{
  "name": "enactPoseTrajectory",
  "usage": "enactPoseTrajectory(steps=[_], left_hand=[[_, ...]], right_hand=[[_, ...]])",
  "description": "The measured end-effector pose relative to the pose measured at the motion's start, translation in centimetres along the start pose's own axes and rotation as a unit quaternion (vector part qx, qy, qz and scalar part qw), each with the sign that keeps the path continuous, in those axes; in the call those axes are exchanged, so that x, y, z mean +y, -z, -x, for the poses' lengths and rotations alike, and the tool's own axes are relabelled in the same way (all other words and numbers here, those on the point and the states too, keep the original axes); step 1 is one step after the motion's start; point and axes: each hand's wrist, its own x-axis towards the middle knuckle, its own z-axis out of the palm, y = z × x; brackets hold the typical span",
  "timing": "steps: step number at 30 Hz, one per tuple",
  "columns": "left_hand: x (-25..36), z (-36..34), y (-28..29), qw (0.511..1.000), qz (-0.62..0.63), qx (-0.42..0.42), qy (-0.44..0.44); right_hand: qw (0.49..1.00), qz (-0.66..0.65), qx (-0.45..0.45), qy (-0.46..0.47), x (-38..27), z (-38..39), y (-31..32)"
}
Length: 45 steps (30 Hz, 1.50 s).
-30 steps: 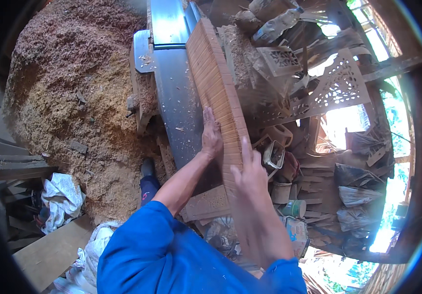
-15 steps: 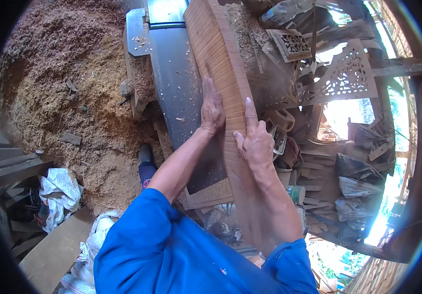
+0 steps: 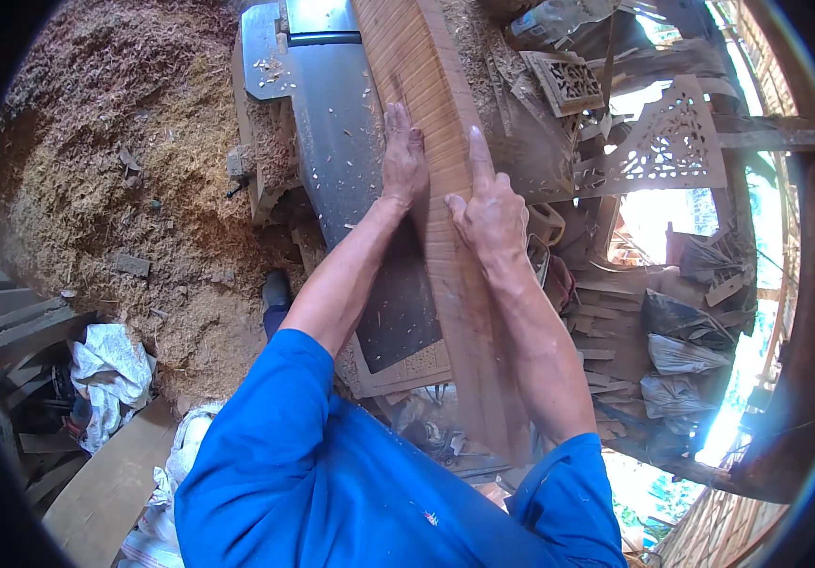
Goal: The person passes a wooden plank over a jointer machine to flatten its edge and face, then places the processed wood onto a stack on the floor and picks up another plank to repeat the task.
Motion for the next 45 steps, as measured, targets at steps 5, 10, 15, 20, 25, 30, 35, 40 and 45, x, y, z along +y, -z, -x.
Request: enactPoseTrajectory(steps=[5, 10, 15, 20, 25, 30, 35, 40, 45], left_hand=[[0.3, 1.5, -0.3, 1.0, 0.011, -0.006, -0.003], [0.7, 2.7, -0.1, 0.999, 0.025, -0.021, 0.024], [0.6, 3.6, -0.1, 1.0, 0.01, -0.021, 0.001], [0.7, 3.8, 0.0, 1.0, 0.004, -0.031, -0.001], [0.5, 3.9, -0.1, 0.999, -0.009, -0.019, -0.027], [0.5, 3.9, 0.2, 0.999, 0.006, -0.022, -0.045], [0.7, 3.8, 0.9, 0.998, 0.016, -0.053, -0.033], [1.2, 3.8, 1.3, 0.996, 0.037, -0.078, -0.019], [1.1, 3.6, 1.6, 0.996, 0.042, -0.078, -0.013]], right_hand=[[1.0, -0.003, 0.007, 0.004, -0.7, -2.2, 0.0], [1.0, 0.003, 0.019, 0.009, -1.1, -4.2, -0.5], [0.998, 0.021, 0.056, 0.029, -2.1, -7.2, -0.7], [0.999, 0.015, 0.034, 0.026, -3.7, -9.8, 0.4], [0.998, 0.023, 0.05, 0.04, -4.5, -13.7, 0.0], [0.997, 0.032, 0.058, 0.039, -6.4, -18.5, 0.2], [0.997, 0.046, 0.046, 0.029, -9.3, -22.8, 1.5], [0.996, 0.014, 0.056, 0.062, -9.8, -27.1, 1.4], [0.985, 0.038, 0.127, 0.109, -10.8, -30.2, 1.1]])
